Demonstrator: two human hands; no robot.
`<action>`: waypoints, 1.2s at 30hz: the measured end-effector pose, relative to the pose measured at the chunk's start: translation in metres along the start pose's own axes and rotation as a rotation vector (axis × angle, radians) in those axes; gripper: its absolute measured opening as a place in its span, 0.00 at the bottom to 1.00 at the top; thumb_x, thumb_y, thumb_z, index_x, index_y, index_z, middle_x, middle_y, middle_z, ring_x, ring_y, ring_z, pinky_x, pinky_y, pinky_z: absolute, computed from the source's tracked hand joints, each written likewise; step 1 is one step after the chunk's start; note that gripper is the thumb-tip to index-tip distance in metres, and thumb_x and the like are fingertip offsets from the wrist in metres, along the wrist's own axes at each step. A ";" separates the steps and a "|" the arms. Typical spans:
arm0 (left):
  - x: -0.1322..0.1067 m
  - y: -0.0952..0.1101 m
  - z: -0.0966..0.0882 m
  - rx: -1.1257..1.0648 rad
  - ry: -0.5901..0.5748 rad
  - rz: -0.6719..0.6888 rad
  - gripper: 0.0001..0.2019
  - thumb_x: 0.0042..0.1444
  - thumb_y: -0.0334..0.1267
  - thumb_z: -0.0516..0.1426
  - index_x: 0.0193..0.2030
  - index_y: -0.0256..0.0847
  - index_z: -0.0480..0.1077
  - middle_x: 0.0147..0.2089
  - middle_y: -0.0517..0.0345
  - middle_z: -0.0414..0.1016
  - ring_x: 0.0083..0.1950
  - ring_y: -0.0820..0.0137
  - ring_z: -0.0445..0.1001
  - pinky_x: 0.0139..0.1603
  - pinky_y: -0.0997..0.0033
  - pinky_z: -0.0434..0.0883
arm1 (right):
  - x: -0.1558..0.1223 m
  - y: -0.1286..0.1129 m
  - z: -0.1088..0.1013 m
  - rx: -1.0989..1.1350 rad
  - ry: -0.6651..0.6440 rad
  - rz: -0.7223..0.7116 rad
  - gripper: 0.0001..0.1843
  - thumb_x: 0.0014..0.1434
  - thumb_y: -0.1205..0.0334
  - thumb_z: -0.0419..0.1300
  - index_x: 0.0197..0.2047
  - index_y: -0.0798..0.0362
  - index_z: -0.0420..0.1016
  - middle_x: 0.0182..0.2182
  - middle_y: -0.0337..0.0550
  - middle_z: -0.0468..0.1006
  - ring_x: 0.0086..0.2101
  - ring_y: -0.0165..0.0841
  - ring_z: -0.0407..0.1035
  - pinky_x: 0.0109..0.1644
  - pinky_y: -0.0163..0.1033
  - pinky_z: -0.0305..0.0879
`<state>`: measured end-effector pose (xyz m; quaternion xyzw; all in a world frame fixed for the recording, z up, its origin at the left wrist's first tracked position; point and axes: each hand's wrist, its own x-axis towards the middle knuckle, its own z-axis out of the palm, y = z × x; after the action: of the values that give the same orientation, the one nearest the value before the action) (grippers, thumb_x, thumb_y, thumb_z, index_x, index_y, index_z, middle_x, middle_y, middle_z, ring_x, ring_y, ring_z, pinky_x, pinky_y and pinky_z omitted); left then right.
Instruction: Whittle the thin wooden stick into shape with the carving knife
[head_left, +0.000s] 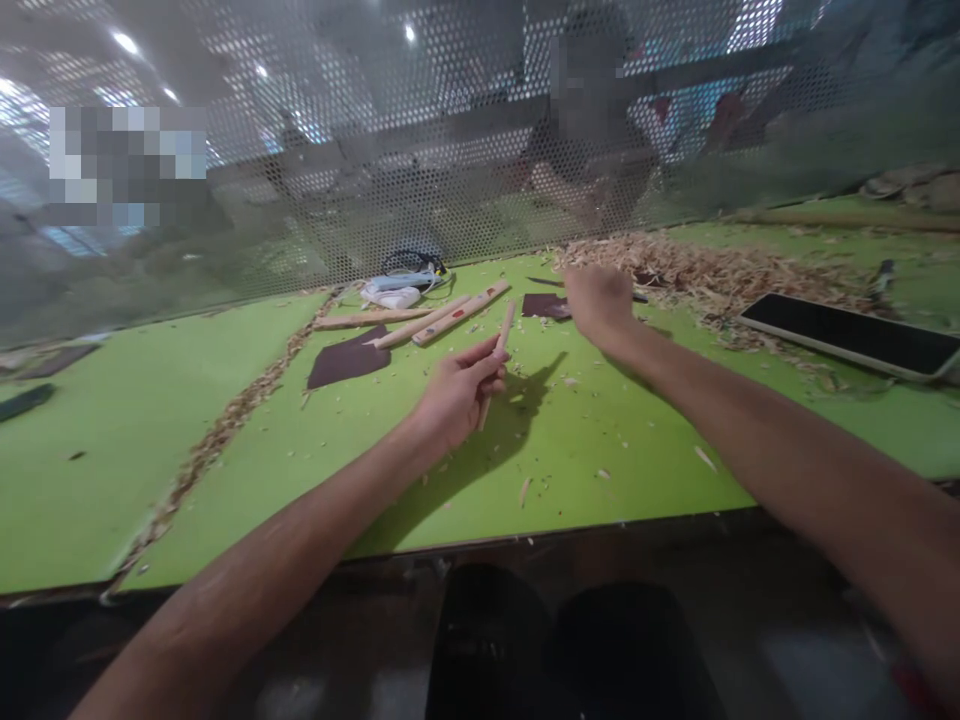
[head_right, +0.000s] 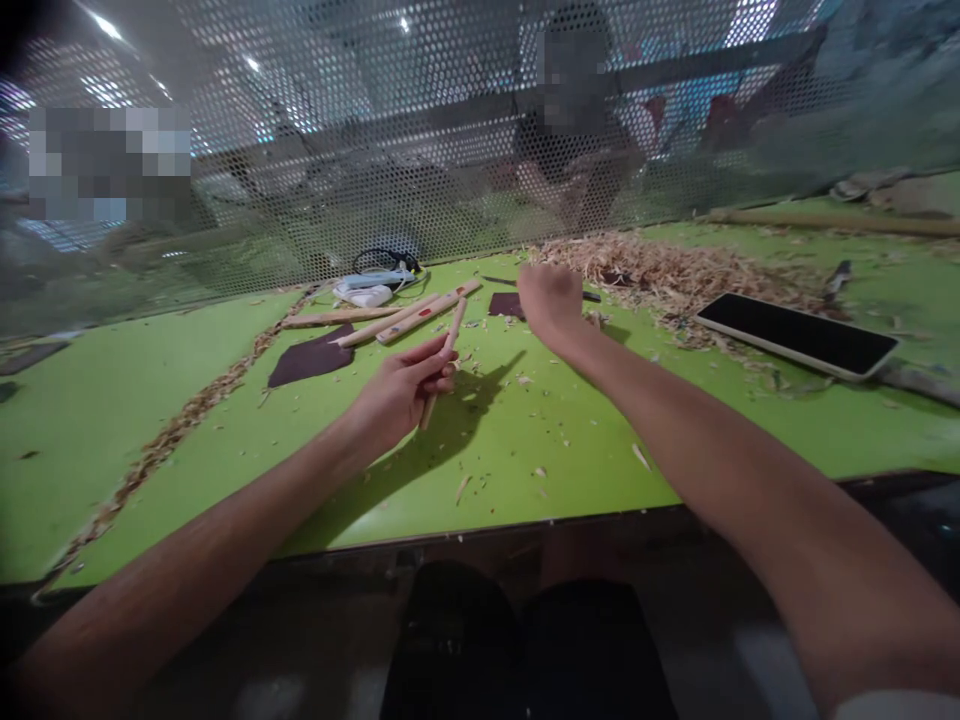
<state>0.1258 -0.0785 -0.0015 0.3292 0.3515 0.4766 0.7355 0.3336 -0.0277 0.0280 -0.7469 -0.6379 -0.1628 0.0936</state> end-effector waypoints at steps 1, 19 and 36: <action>0.000 0.000 0.000 -0.011 -0.007 -0.002 0.12 0.63 0.15 0.59 0.48 0.25 0.81 0.35 0.49 0.76 0.29 0.78 0.69 0.23 0.85 0.64 | 0.001 0.003 -0.002 -0.007 0.005 0.021 0.19 0.74 0.78 0.48 0.52 0.71 0.81 0.38 0.66 0.82 0.40 0.42 0.79 0.43 0.44 0.68; -0.002 0.003 0.008 -0.106 -0.044 -0.030 0.11 0.65 0.15 0.57 0.42 0.27 0.80 0.34 0.52 0.73 0.29 0.81 0.68 0.23 0.88 0.61 | -0.034 -0.041 -0.005 -0.037 -0.010 -0.263 0.24 0.73 0.76 0.45 0.60 0.60 0.80 0.44 0.61 0.85 0.42 0.45 0.81 0.40 0.40 0.70; 0.001 0.001 0.005 -0.090 -0.086 -0.006 0.11 0.65 0.16 0.57 0.37 0.28 0.80 0.31 0.55 0.72 0.27 0.82 0.65 0.23 0.88 0.59 | -0.040 -0.046 -0.006 -0.093 -0.045 -0.308 0.26 0.73 0.76 0.42 0.59 0.63 0.79 0.44 0.60 0.85 0.41 0.46 0.83 0.36 0.41 0.70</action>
<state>0.1292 -0.0779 0.0020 0.3149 0.2989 0.4752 0.7653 0.2819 -0.0586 0.0164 -0.6472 -0.7386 -0.1875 0.0185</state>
